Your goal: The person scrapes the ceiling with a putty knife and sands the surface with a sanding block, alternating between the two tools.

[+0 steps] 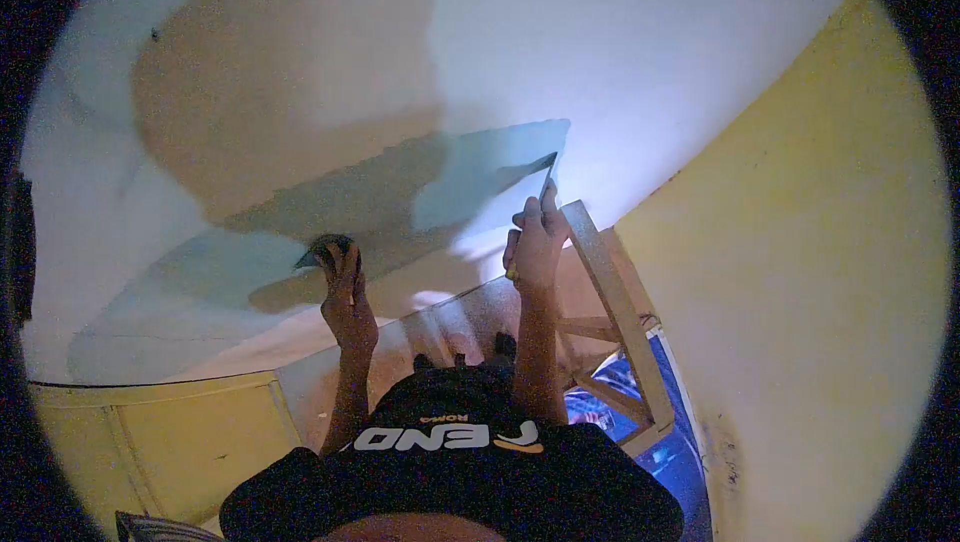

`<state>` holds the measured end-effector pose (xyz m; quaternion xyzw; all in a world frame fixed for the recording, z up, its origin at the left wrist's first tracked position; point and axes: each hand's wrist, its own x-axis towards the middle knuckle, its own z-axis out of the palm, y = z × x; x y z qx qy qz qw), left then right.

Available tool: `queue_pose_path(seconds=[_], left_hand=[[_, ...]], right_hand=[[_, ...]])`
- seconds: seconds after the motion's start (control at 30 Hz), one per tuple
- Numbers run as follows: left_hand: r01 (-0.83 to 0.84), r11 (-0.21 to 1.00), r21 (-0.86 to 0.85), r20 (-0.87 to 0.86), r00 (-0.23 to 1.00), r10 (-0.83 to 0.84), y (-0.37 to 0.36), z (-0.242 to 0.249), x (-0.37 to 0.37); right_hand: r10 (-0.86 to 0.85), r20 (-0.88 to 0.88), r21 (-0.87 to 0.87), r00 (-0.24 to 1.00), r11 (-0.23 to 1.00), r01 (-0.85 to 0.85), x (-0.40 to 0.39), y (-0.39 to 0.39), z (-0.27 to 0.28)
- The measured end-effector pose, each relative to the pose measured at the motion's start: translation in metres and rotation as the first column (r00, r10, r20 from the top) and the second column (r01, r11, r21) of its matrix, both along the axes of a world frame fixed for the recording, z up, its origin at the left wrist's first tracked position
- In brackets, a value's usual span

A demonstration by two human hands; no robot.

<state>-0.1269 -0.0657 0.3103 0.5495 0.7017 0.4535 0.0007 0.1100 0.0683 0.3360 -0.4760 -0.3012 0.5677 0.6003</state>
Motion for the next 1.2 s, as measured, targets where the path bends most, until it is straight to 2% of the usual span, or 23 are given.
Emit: queue_pose_path(seconds=[0.17,0.3,0.37,0.5,0.6,0.7,0.8,0.97,1.2], left_hand=[[-0.001,1.0,-0.015,0.01,1.0,0.001,0.0,0.0,0.0],[-0.028,0.998,-0.063,0.017,0.999,0.029,0.005,0.002,0.002],[-0.019,0.998,-0.063,0.007,1.0,0.02,0.005,0.002,0.001],[-0.002,0.999,-0.052,0.032,0.999,0.004,0.004,0.005,0.001],[-0.002,0.999,-0.04,0.069,0.998,0.004,0.002,0.005,0.003],[0.002,0.999,-0.048,0.079,0.997,0.002,0.002,0.006,0.002],[-0.017,0.999,-0.045,0.07,0.997,0.02,0.001,0.005,0.002],[-0.001,1.0,-0.015,0.07,0.998,0.002,0.001,0.005,0.003],[-0.008,1.0,-0.021,0.059,0.998,0.009,0.002,0.007,0.003]], right_hand=[[-0.039,0.016,-0.045,0.999,0.998,0.04,0.003,0.01,-0.002],[-0.005,-0.019,-0.018,1.0,1.0,0.004,0.004,0.007,-0.005],[-0.003,0.013,-0.017,1.0,1.0,0.003,0.005,0.006,-0.004],[-0.001,-0.069,-0.066,0.998,0.998,-0.003,-0.001,-0.001,0.002],[-0.035,0.039,-0.053,0.999,0.998,0.037,0.003,0.012,-0.02],[0.01,-0.055,-0.061,0.998,0.998,-0.014,-0.002,0.005,-0.022],[-0.014,-0.004,-0.082,1.0,0.997,0.014,0.01,0.014,-0.029],[0.002,-0.025,-0.049,1.0,0.999,-0.003,0.007,0.008,-0.035],[-0.005,-0.03,-0.114,1.0,0.993,0.002,0.014,0.012,-0.038]])
